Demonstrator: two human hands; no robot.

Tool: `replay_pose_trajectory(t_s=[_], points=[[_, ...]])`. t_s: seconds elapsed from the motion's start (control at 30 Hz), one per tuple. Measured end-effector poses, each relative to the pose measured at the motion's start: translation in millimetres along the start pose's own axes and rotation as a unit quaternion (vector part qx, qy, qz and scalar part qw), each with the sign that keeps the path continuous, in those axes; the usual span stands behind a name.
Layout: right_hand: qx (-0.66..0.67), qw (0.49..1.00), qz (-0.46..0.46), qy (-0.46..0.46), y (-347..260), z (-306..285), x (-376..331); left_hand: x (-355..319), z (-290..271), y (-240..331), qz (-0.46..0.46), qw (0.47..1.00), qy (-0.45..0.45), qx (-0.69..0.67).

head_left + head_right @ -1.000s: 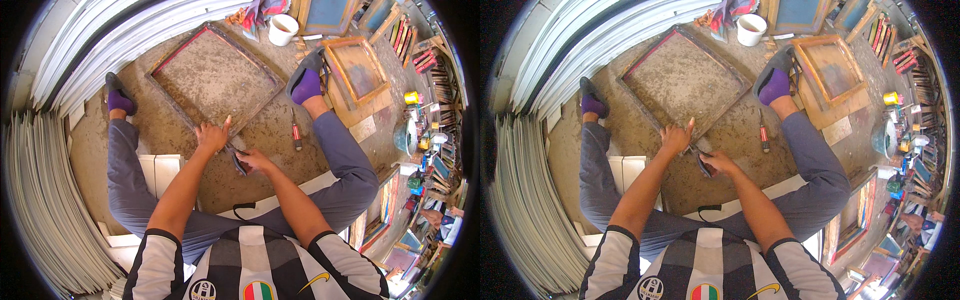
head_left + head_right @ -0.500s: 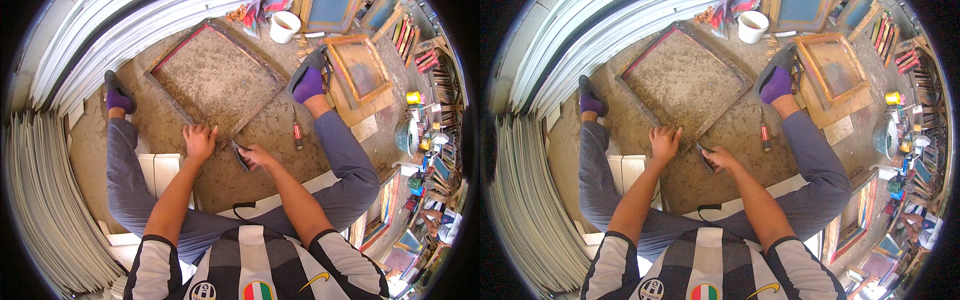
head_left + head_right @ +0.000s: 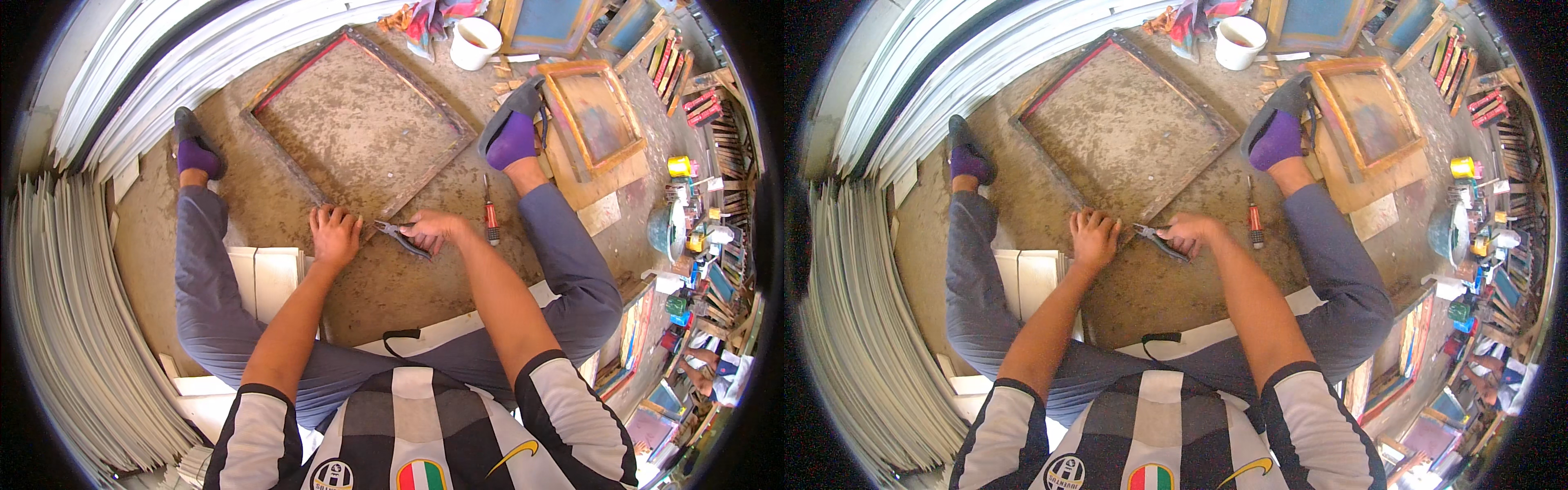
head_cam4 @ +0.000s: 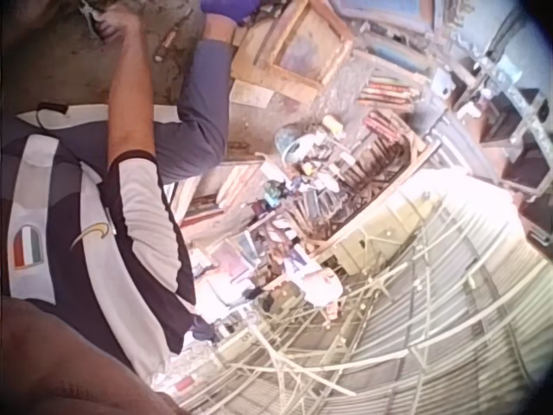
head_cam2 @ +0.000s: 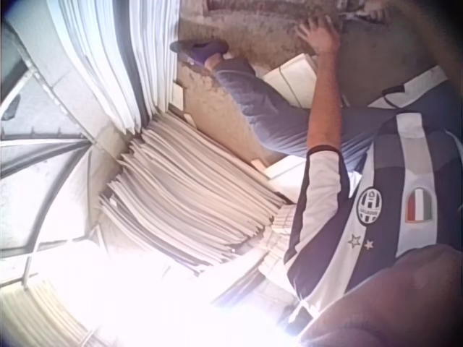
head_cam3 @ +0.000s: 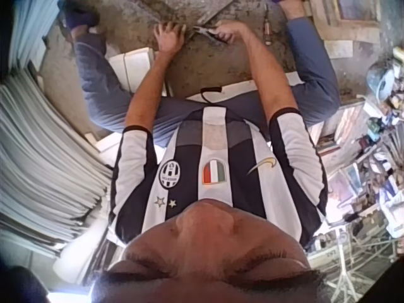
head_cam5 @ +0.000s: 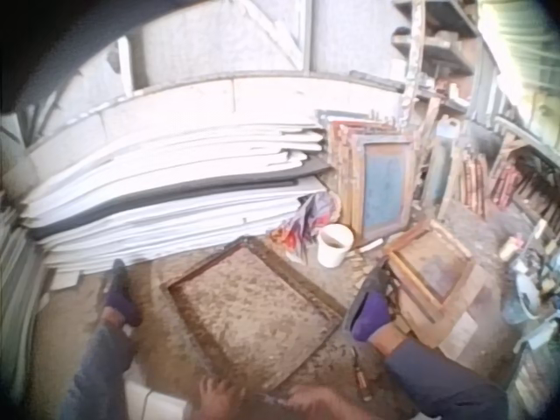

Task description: The person sits on the floor and uses pliers to pull staples from the edge of a wooden frame, removing the attached screen material. The person works methodically along the frame's perimeter, extracting staples one by one.

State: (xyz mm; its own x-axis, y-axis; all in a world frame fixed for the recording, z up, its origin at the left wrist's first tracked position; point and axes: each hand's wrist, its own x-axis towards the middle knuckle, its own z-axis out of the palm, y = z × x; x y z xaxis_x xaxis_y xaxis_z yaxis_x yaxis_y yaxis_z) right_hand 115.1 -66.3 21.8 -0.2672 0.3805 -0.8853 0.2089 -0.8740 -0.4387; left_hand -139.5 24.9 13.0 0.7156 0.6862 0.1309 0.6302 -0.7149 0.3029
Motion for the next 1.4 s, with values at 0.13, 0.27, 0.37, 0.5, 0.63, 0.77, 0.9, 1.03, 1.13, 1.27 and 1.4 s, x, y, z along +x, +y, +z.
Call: replay_pose_trajectory(t_s=[0.13,0.27,0.37,0.5,0.63,0.77,0.9,1.03,1.13,1.27,1.4], points=[[-0.058,0.998,0.005,0.030,-16.0,-5.4,-0.3,-1.6,0.9,2.3,-0.009,1.000,0.008,-0.004],[-0.067,0.997,0.010,0.031,-29.9,-7.5,3.2,-1.1,-0.4,4.5,-0.016,1.000,0.004,-0.004],[-0.056,0.998,0.018,0.018,-27.2,-11.9,12.1,0.2,0.0,6.5,-0.011,1.000,0.004,-0.002],[-0.055,0.997,0.020,0.046,-25.0,-6.1,13.5,-1.5,2.0,7.2,-0.010,1.000,0.007,0.004],[-0.045,0.997,-0.011,0.065,-15.5,2.2,11.7,-1.2,1.0,7.9,0.003,0.999,0.038,0.003],[0.029,0.996,-0.044,0.075,2.2,15.6,17.8,-3.4,-3.1,6.9,0.006,1.000,0.020,-0.019],[0.123,0.986,-0.057,0.100,17.6,34.4,22.0,-4.2,-15.7,8.7,0.016,0.999,-0.006,-0.049],[0.183,0.974,-0.088,0.096,18.8,49.3,15.2,-6.7,-20.1,5.9,0.034,0.998,-0.022,-0.040],[0.200,0.963,-0.111,0.140,19.4,68.0,11.6,-11.7,-11.5,3.4,0.028,0.999,-0.022,-0.027],[0.221,0.952,-0.090,0.194,7.5,85.0,1.9,-14.6,-7.1,4.8,0.012,0.999,-0.026,-0.029],[0.301,0.931,-0.036,0.204,-18.5,97.5,-8.9,-15.2,-4.8,6.6,-0.002,0.999,-0.030,-0.046]])
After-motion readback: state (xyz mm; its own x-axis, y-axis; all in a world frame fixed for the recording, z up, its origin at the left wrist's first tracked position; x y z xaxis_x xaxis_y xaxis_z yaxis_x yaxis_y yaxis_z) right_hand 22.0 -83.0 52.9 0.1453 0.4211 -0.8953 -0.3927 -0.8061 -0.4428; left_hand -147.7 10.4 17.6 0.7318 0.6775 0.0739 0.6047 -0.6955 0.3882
